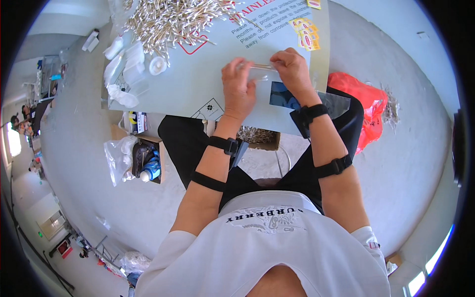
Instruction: Packaging and organizing cotton swabs into small plastic bags.
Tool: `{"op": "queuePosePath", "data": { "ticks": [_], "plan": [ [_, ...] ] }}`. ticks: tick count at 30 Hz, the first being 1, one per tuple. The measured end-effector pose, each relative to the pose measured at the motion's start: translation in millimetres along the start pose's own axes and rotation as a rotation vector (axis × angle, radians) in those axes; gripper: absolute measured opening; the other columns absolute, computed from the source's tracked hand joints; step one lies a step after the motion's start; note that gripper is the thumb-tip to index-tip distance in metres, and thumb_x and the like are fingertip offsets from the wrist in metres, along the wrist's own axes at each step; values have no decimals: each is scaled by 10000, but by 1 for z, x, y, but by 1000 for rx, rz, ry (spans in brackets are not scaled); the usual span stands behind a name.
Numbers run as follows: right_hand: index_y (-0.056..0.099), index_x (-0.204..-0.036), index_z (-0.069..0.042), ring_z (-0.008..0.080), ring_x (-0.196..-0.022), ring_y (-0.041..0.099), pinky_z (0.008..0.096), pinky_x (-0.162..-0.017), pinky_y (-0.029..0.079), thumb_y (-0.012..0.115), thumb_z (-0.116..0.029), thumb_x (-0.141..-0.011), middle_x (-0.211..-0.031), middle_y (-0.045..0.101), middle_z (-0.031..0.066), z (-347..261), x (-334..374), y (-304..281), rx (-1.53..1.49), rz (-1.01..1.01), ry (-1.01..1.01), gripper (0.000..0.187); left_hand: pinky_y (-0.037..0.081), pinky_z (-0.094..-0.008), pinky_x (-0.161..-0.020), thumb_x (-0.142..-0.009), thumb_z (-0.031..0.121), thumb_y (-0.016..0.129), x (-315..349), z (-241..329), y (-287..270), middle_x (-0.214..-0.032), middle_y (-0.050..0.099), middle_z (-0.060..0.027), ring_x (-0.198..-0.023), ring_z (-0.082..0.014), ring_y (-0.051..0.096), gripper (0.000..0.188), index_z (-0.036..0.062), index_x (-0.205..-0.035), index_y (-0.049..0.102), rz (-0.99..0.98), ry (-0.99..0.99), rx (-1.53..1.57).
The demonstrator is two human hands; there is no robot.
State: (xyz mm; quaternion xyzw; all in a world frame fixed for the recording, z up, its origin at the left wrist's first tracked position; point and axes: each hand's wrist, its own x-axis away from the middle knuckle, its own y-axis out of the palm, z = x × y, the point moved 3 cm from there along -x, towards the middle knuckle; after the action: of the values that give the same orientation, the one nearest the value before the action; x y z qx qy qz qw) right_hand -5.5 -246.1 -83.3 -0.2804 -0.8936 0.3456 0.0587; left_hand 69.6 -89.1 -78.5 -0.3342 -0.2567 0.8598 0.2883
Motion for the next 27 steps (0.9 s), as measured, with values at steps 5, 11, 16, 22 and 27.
{"op": "queuePosePath", "data": {
  "ticks": [5, 11, 16, 22, 27],
  "plan": [
    [684, -1030, 21, 191, -932, 632, 272, -845, 490, 587, 16, -861, -1048, 659, 125, 10, 24, 3, -519, 374, 179, 194, 304, -446, -1117, -786, -18, 609, -13, -21, -3, -1413, 441, -153, -1327, -338, 387, 518, 33, -1292, 512, 14, -201, 352],
    [615, -1192, 49, 163, -1131, 561, 280, -1006, 430, 521, 7, -932, -1288, 581, 95, 4, 45, 18, -856, 438, 214, 280, 174, -490, -1174, -885, 297, 644, -10, 6, 10, -1565, 263, -114, -1451, -318, 221, 659, 92, -1454, 380, -353, 86, -371],
    [642, -1123, 24, 180, -1122, 566, 291, -977, 449, 563, 17, -894, -1256, 587, 96, 4, 50, 20, -912, 445, 234, 242, 93, -517, -1184, -869, 418, 643, 8, 13, 18, -1601, 136, -143, -1487, -293, 112, 815, 107, -1517, 259, -452, 37, -397],
    [698, -962, -72, 248, -980, 599, 334, -837, 494, 662, 25, -744, -1024, 602, 90, -23, 52, 0, -167, 191, -30, 242, 95, -522, -1183, -838, 423, 669, 9, 2, 8, -1589, 187, -153, -1483, -280, 149, 873, 52, -1509, 253, -494, 32, -315],
    [695, -913, -85, 299, -895, 581, 391, -755, 516, 697, -24, -691, -917, 574, 85, -18, 45, 7, 78, 126, -202, 230, 105, -526, -1181, -831, 404, 679, 8, 6, 10, -1578, 236, -136, -1477, -274, 179, 863, 64, -1507, 265, -509, 58, -329]
  ]
}}
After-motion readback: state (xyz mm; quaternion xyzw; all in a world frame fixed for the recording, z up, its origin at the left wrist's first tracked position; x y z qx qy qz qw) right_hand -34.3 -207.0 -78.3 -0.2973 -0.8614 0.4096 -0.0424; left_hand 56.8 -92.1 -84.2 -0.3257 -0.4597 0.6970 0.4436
